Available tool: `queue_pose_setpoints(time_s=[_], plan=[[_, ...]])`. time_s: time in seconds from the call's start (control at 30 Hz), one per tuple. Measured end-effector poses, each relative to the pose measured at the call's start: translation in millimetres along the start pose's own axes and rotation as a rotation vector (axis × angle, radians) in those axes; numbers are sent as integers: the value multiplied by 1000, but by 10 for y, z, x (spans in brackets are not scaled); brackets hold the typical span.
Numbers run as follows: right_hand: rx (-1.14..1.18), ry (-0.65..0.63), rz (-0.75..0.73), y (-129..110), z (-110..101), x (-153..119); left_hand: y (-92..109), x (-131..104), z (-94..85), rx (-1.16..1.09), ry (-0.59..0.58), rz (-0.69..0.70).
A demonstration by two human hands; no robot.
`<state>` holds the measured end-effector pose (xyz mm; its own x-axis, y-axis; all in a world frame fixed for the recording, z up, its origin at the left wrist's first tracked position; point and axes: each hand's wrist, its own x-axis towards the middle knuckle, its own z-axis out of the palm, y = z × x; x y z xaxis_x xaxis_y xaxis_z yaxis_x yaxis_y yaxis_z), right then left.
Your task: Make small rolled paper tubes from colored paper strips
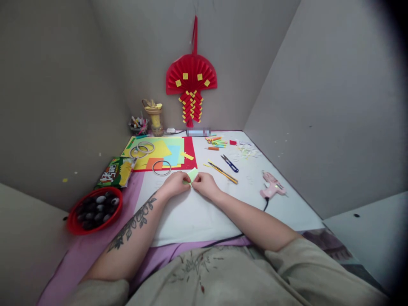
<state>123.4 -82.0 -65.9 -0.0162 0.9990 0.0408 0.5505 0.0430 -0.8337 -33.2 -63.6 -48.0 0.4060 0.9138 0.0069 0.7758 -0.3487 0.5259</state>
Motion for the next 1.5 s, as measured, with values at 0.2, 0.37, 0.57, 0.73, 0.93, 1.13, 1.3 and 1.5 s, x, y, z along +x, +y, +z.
queue_pose_setpoints(time_s=[0.2,0.37,0.57,0.73,0.93,1.13,1.3,1.5], plan=[[-38,-51,-61,-2,-63,-1,-17,-1,55,45,34,0],[-114,3,-223,32,-178,58,-26,-9,56,48,29,28],[287,-46,-2,88,-203,184,-6,-1,39,26,13,22],[332,-53,64,189,-218,280,-9,-2,36,20,9,23],[-104,44,-155,214,-283,306,-25,2,50,50,15,33],[-209,62,-217,222,-289,268,-44,0,64,54,17,72],[-272,43,-297,245,-285,243,-39,-2,68,44,10,64],[-416,6,-334,215,-278,206,-36,-2,61,36,10,76]])
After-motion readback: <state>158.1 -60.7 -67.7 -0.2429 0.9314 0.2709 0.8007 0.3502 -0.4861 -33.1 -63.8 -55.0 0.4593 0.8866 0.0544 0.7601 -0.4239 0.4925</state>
